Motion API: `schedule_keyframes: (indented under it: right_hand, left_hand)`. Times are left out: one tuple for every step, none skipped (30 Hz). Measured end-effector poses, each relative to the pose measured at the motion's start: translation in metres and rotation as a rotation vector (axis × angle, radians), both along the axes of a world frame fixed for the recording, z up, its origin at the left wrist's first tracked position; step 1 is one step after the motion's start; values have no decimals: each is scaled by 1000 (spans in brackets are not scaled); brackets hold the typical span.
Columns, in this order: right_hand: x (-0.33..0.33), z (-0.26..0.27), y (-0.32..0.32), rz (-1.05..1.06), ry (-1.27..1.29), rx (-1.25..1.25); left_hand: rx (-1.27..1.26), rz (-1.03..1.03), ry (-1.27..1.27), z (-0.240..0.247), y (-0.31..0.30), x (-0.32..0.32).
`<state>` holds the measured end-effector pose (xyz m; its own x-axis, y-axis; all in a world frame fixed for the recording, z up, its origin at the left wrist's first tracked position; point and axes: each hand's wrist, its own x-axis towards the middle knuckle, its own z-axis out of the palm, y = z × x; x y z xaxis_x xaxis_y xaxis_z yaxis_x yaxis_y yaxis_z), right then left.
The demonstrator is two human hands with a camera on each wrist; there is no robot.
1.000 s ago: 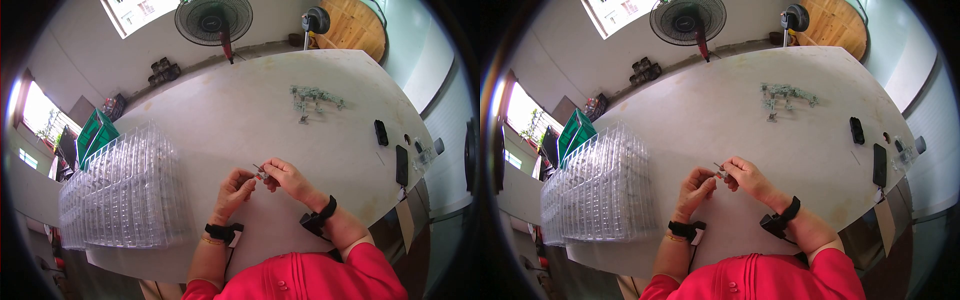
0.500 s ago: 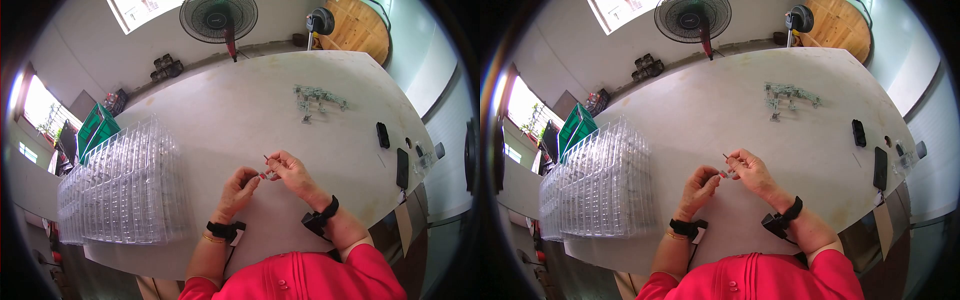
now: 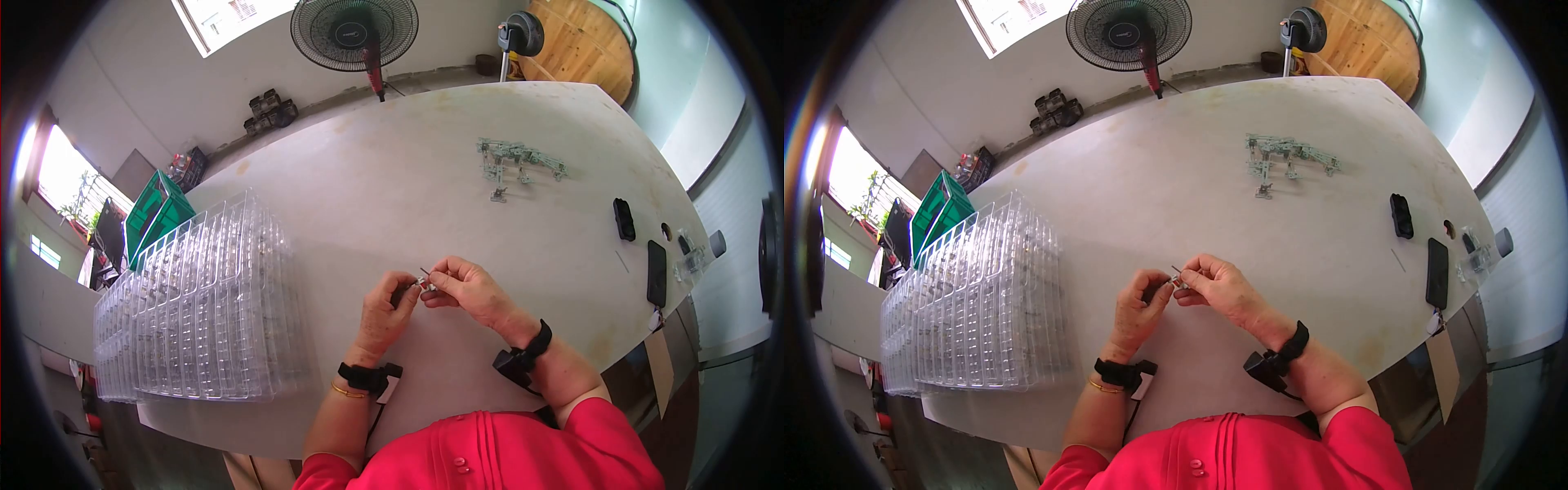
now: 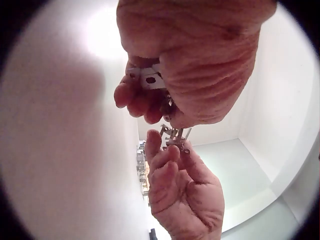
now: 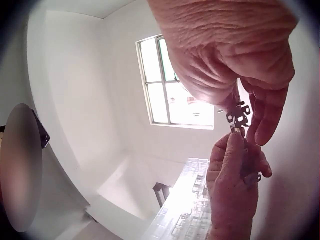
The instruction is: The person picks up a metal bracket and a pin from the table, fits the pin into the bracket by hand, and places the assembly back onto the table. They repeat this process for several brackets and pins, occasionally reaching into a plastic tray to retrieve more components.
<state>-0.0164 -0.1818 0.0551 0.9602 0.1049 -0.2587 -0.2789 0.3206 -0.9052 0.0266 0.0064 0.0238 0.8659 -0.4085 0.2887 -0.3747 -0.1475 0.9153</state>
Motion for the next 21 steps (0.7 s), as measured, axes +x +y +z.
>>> schedule_keyframes:
  right_hand:
    - [1, -1, 0, -6, -17, 0]
    - [1, -3, 0, -12, -33, 0]
    - [3, -6, -1, -12, -33, 0]
    - [4, -9, -3, -16, -85, -49]
    - [5, -11, -5, -20, -137, -98]
    - [5, -9, -6, -21, -137, -98]
    - [6, -7, -8, -36, -163, -134]
    - [6, -4, -9, -51, -190, -170]
    - [6, -3, -10, -51, -191, -170]
    - [6, -1, -11, -69, -210, -163]
    - [6, 0, -12, -87, -228, -156]
    - [7, -1, -13, -88, -229, -156]
    - [7, -3, -15, -93, -243, -162]
    - [8, -4, -16, -98, -257, -169]
    - [8, -3, -16, -98, -257, -169]
    - [8, -2, -16, -85, -259, -165]
    - [8, -1, -16, -71, -260, -160]
    - [8, -1, -15, -72, -260, -160]
    - [9, -2, -13, -114, -272, -156]
    - [8, -2, -12, -156, -283, -151]
    - [9, -7, -12, -156, -284, -151]
  left_hand:
    - [0, 0, 0, 2, 0, -1]
    - [20, -10, 23, 4, 1, -2]
    - [40, -21, 47, 6, 1, -2]
    - [41, -22, 47, 6, 2, -2]
    - [40, -11, 9, 5, 2, -2]
    - [40, 0, -29, 4, 3, -1]
    - [40, 0, -30, 2, 3, 0]
    - [-31, 16, 62, -1, 4, 2]
    - [-101, 31, 153, -2, 4, 4]
    - [-101, 30, 152, -1, 4, 4]
    - [-146, -26, 246, 0, 5, 5]
    - [-191, -82, 339, 3, 6, 6]
    - [-191, -82, 339, 5, 8, 6]
    - [-167, -118, 423, 7, 10, 6]
    - [-143, -154, 507, 8, 10, 6]
    - [-143, -154, 506, 8, 10, 6]
    - [-176, -149, 513, 5, 10, 7]
    - [-208, -143, 521, 3, 9, 7]
    - [-209, -143, 520, 2, 10, 7]
    - [-237, -123, 490, 1, 10, 7]
    - [-265, -103, 460, 0, 11, 7]
